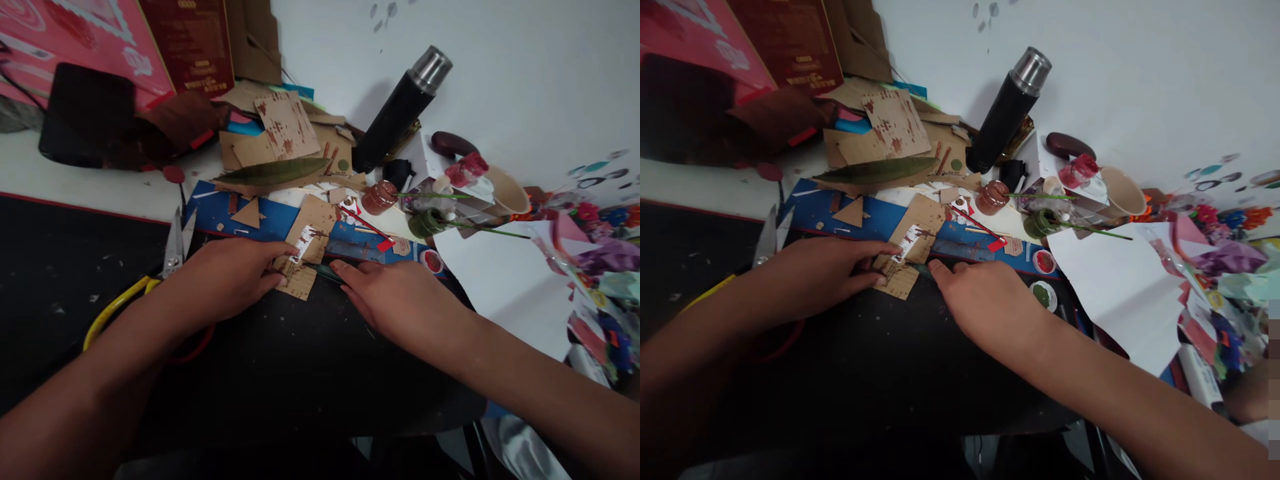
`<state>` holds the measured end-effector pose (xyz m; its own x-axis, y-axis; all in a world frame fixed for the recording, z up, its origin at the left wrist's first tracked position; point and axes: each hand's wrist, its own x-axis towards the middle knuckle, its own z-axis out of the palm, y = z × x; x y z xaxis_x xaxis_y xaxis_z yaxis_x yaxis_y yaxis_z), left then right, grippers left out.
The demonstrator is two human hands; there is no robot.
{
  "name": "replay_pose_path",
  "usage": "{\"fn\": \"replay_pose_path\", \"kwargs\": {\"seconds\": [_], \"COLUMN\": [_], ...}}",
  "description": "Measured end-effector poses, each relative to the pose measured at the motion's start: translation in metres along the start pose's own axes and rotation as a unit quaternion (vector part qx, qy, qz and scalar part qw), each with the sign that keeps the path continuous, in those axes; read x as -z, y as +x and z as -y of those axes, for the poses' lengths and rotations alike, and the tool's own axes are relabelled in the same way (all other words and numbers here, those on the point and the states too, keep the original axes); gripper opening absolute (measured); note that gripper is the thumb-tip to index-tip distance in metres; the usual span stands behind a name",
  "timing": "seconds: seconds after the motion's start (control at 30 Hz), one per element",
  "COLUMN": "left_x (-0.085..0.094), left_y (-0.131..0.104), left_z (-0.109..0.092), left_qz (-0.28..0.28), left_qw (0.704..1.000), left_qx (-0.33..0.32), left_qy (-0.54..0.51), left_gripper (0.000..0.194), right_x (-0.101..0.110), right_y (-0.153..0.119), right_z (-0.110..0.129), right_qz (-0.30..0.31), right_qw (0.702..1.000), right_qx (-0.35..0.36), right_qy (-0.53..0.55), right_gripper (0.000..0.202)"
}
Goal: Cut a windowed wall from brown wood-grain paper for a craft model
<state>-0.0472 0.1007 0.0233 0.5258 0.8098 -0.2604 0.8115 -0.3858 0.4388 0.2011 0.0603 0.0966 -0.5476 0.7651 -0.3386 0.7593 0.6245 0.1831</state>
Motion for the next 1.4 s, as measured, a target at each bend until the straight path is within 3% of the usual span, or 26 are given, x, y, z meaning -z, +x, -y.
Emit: {"fn": "replay_pose_path", "kwargs": {"seconds": [0.83, 1.4], "left_x": [0.000, 0.003], "left_y": [0.001, 0.002], "left_z": [-0.004, -0.012], "left_qz": [-0.002, -0.004], "left_qw": [1.000, 0.999], "left_qx": [0.004, 0.030], "left_qy": [-0.019, 0.041], "left_gripper": [0.043, 0.037], "right_x": [0.003, 0.006], "right_y": [0.009, -0.004], "right_z": [-0.006, -0.013], "right_qz": [0.037, -0.003], "right_qw": [0.998, 0.997], "right_qx": [0.008, -0.017], "right_qy": [0.052, 0.072], "right_gripper": [0.037, 0.038]}}
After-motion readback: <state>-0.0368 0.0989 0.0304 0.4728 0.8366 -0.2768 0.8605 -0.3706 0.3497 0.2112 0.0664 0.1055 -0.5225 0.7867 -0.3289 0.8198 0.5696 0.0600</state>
